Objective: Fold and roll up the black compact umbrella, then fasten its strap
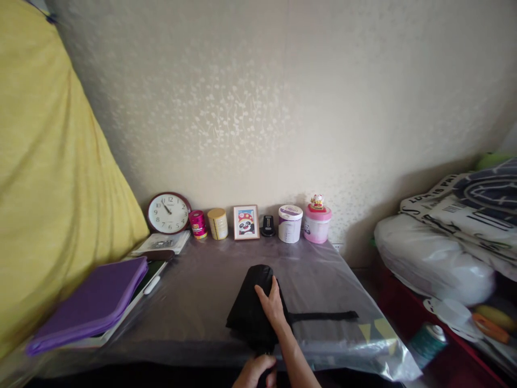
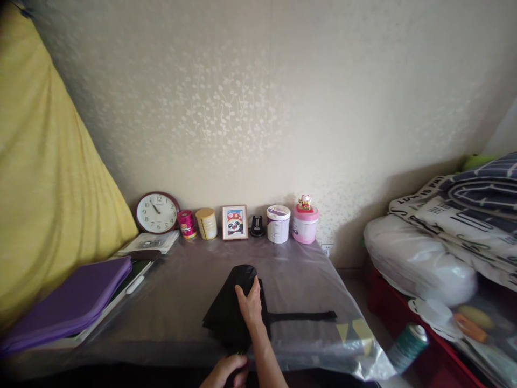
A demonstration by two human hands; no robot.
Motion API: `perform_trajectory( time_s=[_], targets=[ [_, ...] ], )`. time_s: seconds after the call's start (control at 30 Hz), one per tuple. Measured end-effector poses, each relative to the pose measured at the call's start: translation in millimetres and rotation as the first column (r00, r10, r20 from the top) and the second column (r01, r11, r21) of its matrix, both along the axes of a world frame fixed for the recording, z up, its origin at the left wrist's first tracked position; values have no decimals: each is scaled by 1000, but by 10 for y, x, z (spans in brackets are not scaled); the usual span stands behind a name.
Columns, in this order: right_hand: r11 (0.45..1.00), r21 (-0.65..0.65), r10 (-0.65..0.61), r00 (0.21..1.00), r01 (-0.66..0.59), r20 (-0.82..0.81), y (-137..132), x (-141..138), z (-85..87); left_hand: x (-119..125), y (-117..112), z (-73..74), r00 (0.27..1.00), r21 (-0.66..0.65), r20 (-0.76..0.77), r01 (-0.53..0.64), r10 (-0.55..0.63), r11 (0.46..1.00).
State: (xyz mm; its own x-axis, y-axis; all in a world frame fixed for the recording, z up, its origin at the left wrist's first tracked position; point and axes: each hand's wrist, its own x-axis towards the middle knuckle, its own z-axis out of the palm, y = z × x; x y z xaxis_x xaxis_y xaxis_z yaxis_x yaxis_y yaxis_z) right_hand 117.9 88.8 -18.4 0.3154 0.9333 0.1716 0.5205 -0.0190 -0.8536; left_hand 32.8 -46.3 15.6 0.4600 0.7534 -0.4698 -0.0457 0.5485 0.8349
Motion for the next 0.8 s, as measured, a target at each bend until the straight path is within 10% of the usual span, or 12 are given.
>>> perform_trajectory(
  time_s=[0.3,0.53,0.63,0.73,0.8],
  targets=[
    [1000,-26,3,951,-11,-310,-81,64,335,81,186,-146,814,377,-556,66,168,924],
    [999,-13,-51,858,52,-512,-46,140,422,-21,272,-103,752,492,-610,112,250,863],
    [1000,-26,-22,678,4,-735,-41,230,450,-46,221,34,830,490,-524,110,191,865],
    [999,-41,-22,487,-29,-873,-73,297,557,-56,116,200,993,166,-119,13,7,986],
    [998,-35,-14,400,-45,-916,-106,313,653,-47,52,298,971,46,233,-58,45,997]
  ],
)
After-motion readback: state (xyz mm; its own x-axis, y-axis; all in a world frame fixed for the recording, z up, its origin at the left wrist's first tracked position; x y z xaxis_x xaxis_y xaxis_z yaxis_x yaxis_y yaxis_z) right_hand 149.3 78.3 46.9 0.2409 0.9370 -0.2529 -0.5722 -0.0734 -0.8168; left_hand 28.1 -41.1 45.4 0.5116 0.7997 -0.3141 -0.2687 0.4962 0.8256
